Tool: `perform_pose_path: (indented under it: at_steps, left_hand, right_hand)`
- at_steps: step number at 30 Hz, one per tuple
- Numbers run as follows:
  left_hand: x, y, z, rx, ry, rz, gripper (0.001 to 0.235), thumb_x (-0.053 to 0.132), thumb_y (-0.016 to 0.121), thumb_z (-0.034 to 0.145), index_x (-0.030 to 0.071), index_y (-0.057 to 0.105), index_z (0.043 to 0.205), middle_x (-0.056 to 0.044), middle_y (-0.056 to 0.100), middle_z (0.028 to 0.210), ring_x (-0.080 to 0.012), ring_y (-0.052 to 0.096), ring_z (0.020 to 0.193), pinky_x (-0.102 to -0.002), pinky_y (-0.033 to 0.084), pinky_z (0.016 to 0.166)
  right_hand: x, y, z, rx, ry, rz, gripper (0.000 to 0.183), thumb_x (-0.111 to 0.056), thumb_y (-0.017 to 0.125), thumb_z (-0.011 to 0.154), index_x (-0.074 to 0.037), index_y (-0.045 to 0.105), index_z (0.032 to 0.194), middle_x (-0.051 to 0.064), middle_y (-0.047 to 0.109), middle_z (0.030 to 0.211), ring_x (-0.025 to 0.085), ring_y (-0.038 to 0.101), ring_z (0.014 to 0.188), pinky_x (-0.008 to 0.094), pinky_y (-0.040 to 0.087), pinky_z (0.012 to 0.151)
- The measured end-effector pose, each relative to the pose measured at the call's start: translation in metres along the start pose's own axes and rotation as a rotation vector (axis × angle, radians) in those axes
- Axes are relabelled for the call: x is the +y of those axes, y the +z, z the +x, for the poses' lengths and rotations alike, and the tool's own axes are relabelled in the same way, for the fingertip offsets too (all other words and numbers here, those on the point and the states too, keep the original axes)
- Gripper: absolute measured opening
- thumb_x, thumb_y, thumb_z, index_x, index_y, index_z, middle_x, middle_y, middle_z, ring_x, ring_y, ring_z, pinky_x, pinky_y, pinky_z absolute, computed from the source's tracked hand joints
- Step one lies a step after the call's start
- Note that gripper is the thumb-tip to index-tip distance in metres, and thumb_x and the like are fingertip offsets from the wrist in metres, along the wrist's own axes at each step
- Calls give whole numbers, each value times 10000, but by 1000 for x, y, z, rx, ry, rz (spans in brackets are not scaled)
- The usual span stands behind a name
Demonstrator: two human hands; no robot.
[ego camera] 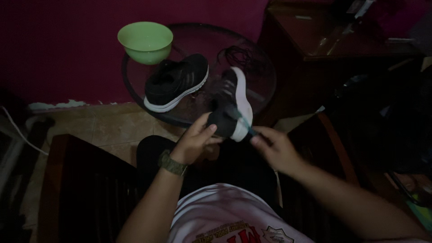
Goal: The person scrubs a black and white sneaker with a toothbrush, focusing on the upper, sole, and heel areas. The person holds the shoe with one hand and scrubs with the other, occasionally rotating the shoe to access different surfaces.
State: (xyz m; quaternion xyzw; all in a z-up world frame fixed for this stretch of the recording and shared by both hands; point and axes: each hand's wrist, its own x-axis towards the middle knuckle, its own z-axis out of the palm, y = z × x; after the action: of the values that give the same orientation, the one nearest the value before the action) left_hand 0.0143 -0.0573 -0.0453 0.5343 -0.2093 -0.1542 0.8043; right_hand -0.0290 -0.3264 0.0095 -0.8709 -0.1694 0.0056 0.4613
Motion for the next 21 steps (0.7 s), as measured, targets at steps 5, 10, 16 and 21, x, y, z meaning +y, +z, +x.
perform_pose_path:
  at_steps: [5,10,16,21]
  left_hand:
    - [-13,-24,2,-23,50,124,446,262,502,1068,58,476,1465,-95,636,1266,-176,676,972,-333,588,813]
    - [-18,-34,0,5,81,214,397,238,475,1083,48,504,1430,-128,681,1131,-164,715,828,-304,597,716]
    - [-17,-47,10,59,257,466,405,202,442,1075,37,453,1445,-107,656,1153,-150,671,855,-290,589,698]
    - [-4,-61,11,55,341,580,273,171,476,1131,9,534,1343,-126,655,1124,-161,671,958,-304,576,824]
  right_hand:
    - [-9,-25,18,19,-123,-221,324,-136,546,1040,-56,668,1329,130,764,1078,182,738,938,343,597,809]
    - [-20,-23,12,-3,-213,-296,392,-71,629,938,-98,649,1329,95,781,991,172,765,815,324,621,680]
    - [-3,-42,49,-131,-349,-482,459,27,660,884,-117,694,1318,131,772,990,227,763,869,342,619,764]
    - [7,-52,81,117,-326,-420,325,-16,677,941,-57,709,1261,165,750,1163,246,763,1002,349,621,860]
